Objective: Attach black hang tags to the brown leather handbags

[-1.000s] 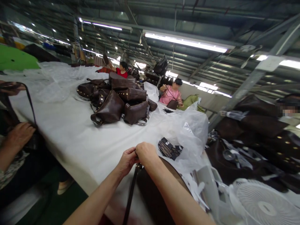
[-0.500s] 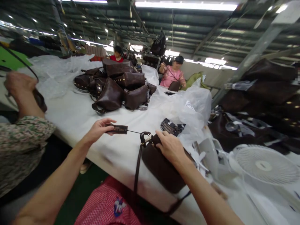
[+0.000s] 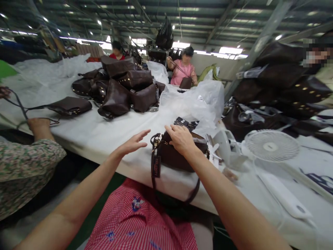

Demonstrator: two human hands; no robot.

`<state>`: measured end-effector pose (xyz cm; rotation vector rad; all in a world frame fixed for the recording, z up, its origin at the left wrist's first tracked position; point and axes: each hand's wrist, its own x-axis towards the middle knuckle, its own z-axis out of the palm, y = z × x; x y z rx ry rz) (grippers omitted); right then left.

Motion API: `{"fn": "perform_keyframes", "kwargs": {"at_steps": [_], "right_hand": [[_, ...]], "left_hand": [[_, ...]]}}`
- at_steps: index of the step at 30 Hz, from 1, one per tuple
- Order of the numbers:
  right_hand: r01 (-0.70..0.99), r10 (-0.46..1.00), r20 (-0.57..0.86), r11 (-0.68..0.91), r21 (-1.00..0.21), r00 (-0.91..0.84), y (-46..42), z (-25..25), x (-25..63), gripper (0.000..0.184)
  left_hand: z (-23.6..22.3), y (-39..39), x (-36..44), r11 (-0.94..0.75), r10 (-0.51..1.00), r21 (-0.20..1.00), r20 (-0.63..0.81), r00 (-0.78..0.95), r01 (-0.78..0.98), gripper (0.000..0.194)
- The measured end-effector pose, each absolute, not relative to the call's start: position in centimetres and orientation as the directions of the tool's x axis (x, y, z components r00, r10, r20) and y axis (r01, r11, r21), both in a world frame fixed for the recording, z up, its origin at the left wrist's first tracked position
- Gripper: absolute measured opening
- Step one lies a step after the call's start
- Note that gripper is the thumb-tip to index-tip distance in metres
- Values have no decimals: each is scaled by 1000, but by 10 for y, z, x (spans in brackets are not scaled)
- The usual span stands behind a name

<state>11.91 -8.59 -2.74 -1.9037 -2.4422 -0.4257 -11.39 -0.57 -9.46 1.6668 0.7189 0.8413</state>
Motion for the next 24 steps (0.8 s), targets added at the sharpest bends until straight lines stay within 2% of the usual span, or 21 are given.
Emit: {"fn": "perform_keyframes", "kwargs": {"at_steps": [2, 5, 8, 12, 15, 18, 20, 21, 23, 24], "right_hand": [[963, 943, 268, 136, 234, -198, -95, -36, 116, 67], [971, 936, 328, 51, 233, -127, -103, -43, 115, 62], [974, 940, 336, -25, 223, -52, -101, -43, 117, 54], [974, 931, 366, -97, 203, 17, -90, -41, 117, 43], [976, 913, 404, -140, 168, 61, -80, -43, 112, 36], [992, 886, 462, -88, 95, 34, -78, -46, 104, 32], [1000, 847, 532, 4, -17, 6, -85, -49, 95, 35], [991, 828, 560, 61, -116, 15, -93, -50, 90, 35], [890, 836, 542, 177, -419, 88, -115, -48, 75, 35], [779, 861, 492, 222, -586, 125, -129, -46, 67, 37]], "left_hand": [[-104, -3, -86, -255, 787, 966, 182, 590, 41, 66], [-109, 0, -74, -272, 775, 953, 134, 617, 134, 45], [-102, 1, -100, -292, 782, 929, 96, 616, 226, 21], [-76, -10, -160, -285, 796, 903, 34, 605, 323, 10], [-55, -36, -192, -207, 781, 913, -62, 622, 351, 14], [-36, -68, -200, -49, 756, 959, -146, 638, 278, 34], [-22, -85, -194, 28, 767, 989, -114, 631, 144, 48], [-15, -91, -189, 57, 775, 997, -82, 627, 60, 51], [-1, -99, -175, 120, 780, 985, -18, 626, -122, 51], [5, -101, -166, 150, 774, 967, 13, 633, -204, 49]]}}
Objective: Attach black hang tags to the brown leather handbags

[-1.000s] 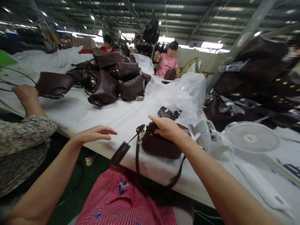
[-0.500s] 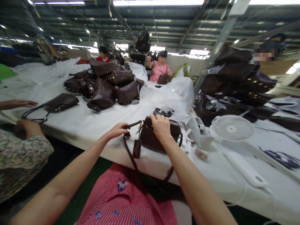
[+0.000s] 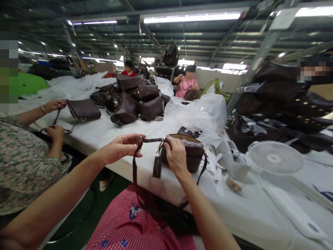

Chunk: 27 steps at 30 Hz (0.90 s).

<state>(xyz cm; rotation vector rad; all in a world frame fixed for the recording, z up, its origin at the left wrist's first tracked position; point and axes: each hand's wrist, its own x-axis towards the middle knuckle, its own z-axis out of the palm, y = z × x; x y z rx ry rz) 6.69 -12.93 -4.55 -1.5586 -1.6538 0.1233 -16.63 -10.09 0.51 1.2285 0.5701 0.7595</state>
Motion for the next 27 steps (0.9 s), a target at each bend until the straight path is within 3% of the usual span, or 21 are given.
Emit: {"fn": "perform_keyframes", "kwargs": {"at_steps": [2, 5, 7, 9, 11, 14, 17, 20, 23, 25, 27], "right_hand": [[483, 920, 372, 272, -832, 122, -159, -36, 50, 46], [182, 943, 333, 325, -928, 11, -190, -12, 33, 76], [96, 955, 290, 284, -954, 59, -195, 7, 39, 84], [112, 966, 208, 192, -975, 153, -190, 29, 62, 66], [202, 976, 119, 81, -976, 182, -183, 52, 95, 46], [335, 989, 28, -23, -942, 144, -177, 85, 144, 44], [424, 992, 7, -46, -904, 124, -176, 107, 183, 47], [619, 985, 57, -57, -783, 163, -175, 113, 220, 42], [906, 944, 285, -31, -423, 165, -177, 105, 250, 29], [985, 901, 419, -41, -168, 109, -181, 95, 263, 27], [995, 885, 460, -35, -93, 74, -187, 84, 269, 33]], "left_hand": [[16, -101, -146, 195, 750, 923, 78, 657, -332, 49], [27, -96, -107, 213, 707, 875, 169, 687, -435, 53], [32, -92, -80, 176, 679, 871, 230, 697, -459, 54], [34, -85, -56, 50, 673, 896, 296, 678, -441, 53], [33, -76, -36, -199, 704, 906, 397, 588, -374, 54], [23, -57, -14, -522, 687, 828, 551, 474, -206, 48], [6, -33, -1, -502, 593, 863, 399, 699, -67, 24], [-10, -10, 1, -407, 506, 913, 197, 840, 31, 13], [-18, 6, -8, -401, 496, 916, 195, 846, 24, 21], [-19, 11, -15, -392, 495, 920, 190, 848, 22, 27], [-20, 16, -20, -381, 497, 924, 178, 849, 29, 30]]}}
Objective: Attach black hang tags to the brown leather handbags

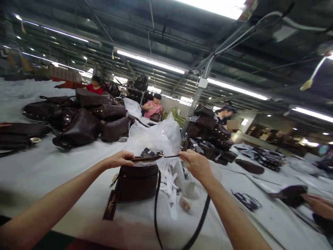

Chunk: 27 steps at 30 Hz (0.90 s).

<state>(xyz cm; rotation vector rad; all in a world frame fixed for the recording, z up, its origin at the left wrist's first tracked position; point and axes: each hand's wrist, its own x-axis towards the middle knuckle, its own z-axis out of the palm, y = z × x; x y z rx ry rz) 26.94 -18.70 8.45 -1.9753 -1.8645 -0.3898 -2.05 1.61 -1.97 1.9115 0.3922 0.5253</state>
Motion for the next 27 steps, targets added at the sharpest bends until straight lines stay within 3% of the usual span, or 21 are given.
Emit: {"fn": "perform_keyframes", "kwargs": {"at_steps": [6, 9, 11, 14, 17, 23, 25, 27], "right_hand": [[938, 919, 388, 74, -338, 67, -199, 70, 286, 35], [926, 893, 442, 91, -367, 87, -195, 78, 289, 32], [931, 858, 505, 106, -350, 92, -189, 88, 289, 28], [956, 807, 587, 119, -267, 64, -181, 97, 291, 27], [991, 785, 619, 95, -97, -14, -180, 88, 299, 27], [955, 899, 437, -103, 277, -30, -188, 23, 315, 31], [939, 900, 435, -166, 302, 19, -188, 6, 320, 36], [947, 883, 464, -206, 246, 71, -187, -5, 324, 36]], "left_hand": [[-1, 26, -19, -393, 430, 910, 55, 901, 132, 32], [27, 11, 7, -533, 323, 823, -17, 946, 197, 30], [44, -9, 32, -578, 284, 801, 17, 959, 157, 31], [54, -36, 65, -414, 189, 908, 20, 982, 61, 35], [48, -39, 79, -178, 158, 984, -4, 987, 32, 45], [27, 2, 71, -7, 136, 982, -186, 973, 189, 51], [24, 11, 67, 61, 96, 983, -179, 979, 174, 45], [24, 14, 64, 175, 73, 982, -88, 993, 74, 35]]}}
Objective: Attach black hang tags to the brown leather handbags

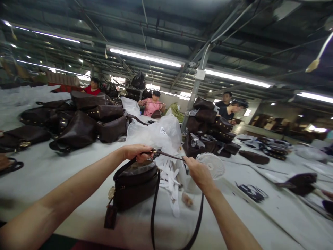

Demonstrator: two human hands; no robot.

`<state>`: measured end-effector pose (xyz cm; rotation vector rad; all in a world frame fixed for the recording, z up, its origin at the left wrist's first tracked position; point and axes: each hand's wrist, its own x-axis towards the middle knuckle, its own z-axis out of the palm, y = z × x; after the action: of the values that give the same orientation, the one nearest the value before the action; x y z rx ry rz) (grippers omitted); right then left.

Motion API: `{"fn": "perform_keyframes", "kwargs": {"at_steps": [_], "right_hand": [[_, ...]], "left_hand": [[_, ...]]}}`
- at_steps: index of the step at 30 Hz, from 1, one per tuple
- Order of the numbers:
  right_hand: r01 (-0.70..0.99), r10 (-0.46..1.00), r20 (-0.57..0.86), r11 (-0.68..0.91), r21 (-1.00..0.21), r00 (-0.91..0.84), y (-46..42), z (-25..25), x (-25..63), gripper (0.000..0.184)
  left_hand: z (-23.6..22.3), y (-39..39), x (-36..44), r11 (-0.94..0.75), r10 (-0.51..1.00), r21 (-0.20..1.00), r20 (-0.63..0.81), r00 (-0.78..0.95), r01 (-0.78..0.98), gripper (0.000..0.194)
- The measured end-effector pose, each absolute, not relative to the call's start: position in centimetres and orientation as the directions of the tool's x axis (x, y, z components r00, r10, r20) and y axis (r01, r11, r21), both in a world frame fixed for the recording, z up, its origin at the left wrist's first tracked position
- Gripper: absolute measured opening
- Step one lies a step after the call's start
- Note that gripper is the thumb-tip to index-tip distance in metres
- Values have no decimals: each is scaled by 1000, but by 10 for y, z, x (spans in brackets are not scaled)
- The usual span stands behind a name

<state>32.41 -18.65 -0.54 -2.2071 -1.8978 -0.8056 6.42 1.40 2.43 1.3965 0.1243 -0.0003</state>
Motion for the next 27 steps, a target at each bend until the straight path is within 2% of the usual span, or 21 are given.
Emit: {"fn": "perform_keyframes", "kwargs": {"at_steps": [2, 5, 9, 12, 15, 17, 19, 23, 25, 27], "right_hand": [[969, 857, 503, -205, 138, 110, -183, -13, 325, 35], [991, 843, 525, -133, -12, 120, -175, -23, 310, 36], [975, 850, 526, 91, -201, 30, -161, -48, 259, 43], [904, 850, 525, 254, -343, -39, -160, -80, 222, 43], [839, 913, 409, 232, -492, -12, -172, -105, 212, 40], [811, 953, 302, 164, -562, 16, -180, -108, 218, 40], [809, 953, 302, 160, -565, 22, -183, -96, 227, 40], [822, 922, 379, 154, -548, 79, -171, -37, 222, 43], [776, 916, 351, 77, -627, 193, -157, -2, 206, 54], [699, 916, 329, 80, -710, 229, -140, 30, 186, 62]], "left_hand": [[27, 13, 63, 273, 94, 960, 41, 995, -65, 27], [32, 7, 64, 300, 193, 923, 189, 963, -241, 25], [35, 4, 62, 343, 343, 800, 381, 859, -492, 25], [31, 14, 46, 424, 464, 653, 437, 770, -627, 26], [27, 32, 15, 379, 628, 589, 403, 666, -714, 23], [27, 42, -6, 348, 660, 613, 377, 650, -709, 21], [30, 45, -21, 356, 620, 668, 354, 700, -654, 22], [40, 33, -24, 334, 395, 843, 282, 874, -422, 21], [45, 20, -16, 255, 284, 919, 224, 932, -299, 23], [50, 8, -6, 160, 217, 967, 160, 963, -197, 27]]}}
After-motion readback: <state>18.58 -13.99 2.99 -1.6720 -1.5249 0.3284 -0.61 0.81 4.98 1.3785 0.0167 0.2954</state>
